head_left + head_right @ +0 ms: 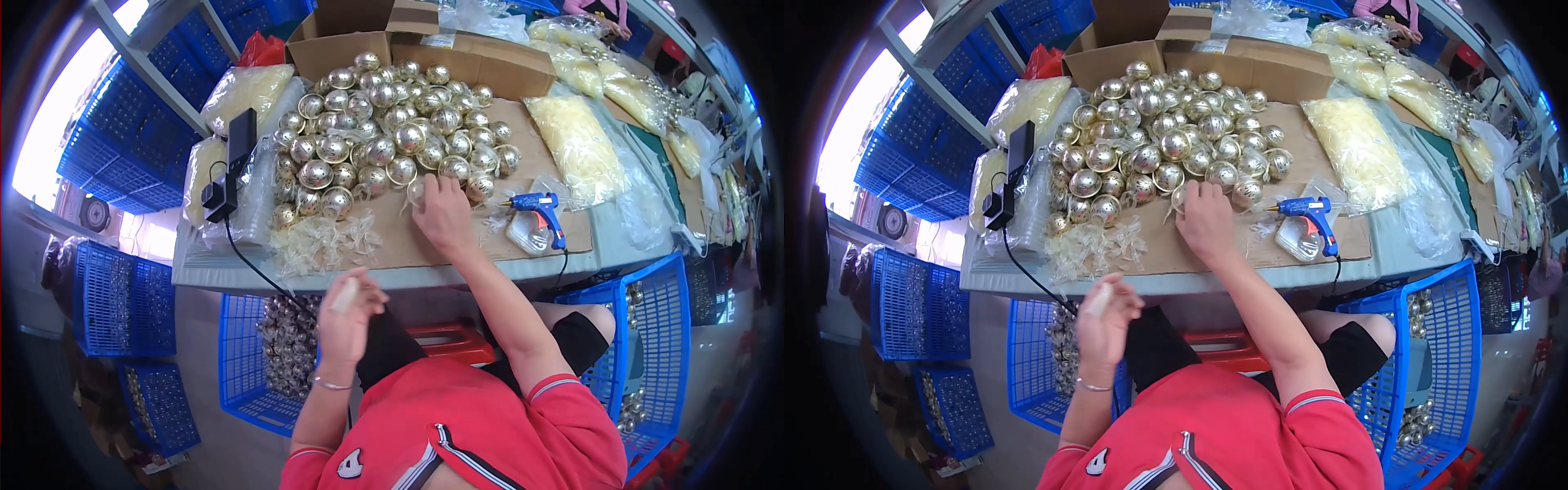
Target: Decorating gold Christmas baubles by applying hot glue and attaching a decorative element.
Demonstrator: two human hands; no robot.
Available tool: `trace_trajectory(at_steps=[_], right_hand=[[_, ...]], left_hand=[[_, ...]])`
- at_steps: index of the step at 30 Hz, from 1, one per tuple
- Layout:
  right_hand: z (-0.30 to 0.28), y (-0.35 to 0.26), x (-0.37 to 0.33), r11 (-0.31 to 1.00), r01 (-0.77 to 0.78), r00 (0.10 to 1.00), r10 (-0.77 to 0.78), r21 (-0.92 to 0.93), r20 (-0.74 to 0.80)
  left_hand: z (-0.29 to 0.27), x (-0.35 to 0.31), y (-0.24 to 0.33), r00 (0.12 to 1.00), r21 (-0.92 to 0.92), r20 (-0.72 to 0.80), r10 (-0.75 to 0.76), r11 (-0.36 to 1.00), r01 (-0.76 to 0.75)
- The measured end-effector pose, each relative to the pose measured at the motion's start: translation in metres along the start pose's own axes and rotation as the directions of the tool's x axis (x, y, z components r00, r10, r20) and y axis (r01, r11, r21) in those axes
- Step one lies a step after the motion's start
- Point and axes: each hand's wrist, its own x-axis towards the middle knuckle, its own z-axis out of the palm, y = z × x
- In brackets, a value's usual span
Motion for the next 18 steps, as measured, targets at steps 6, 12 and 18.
trace_trajectory(at_steps=[6, 12, 18], right_hand=[[-0.046, -0.008, -0.063, 0.58, -0.417, 0.897, 0.14, 0.7, 0.419], [-0.067, -0.006, -0.108, 0.722, -0.196, 0.97, 0.047, 0.663, 0.237], [-0.069, 0.012, -0.125, 0.49, -0.358, 0.933, 0.225, 0.795, 0.281]], left_hand=[[0.028, 0.022, -0.049, 0.951, -0.281, 0.08, -0.298, 0.909, 0.308], [0.037, 0.024, -0.068, 0.94, -0.169, 0.086, -0.331, 0.925, 0.341], [0.034, 0.023, -0.076, 0.929, -0.184, 0.161, -0.333, 0.915, 0.359]])
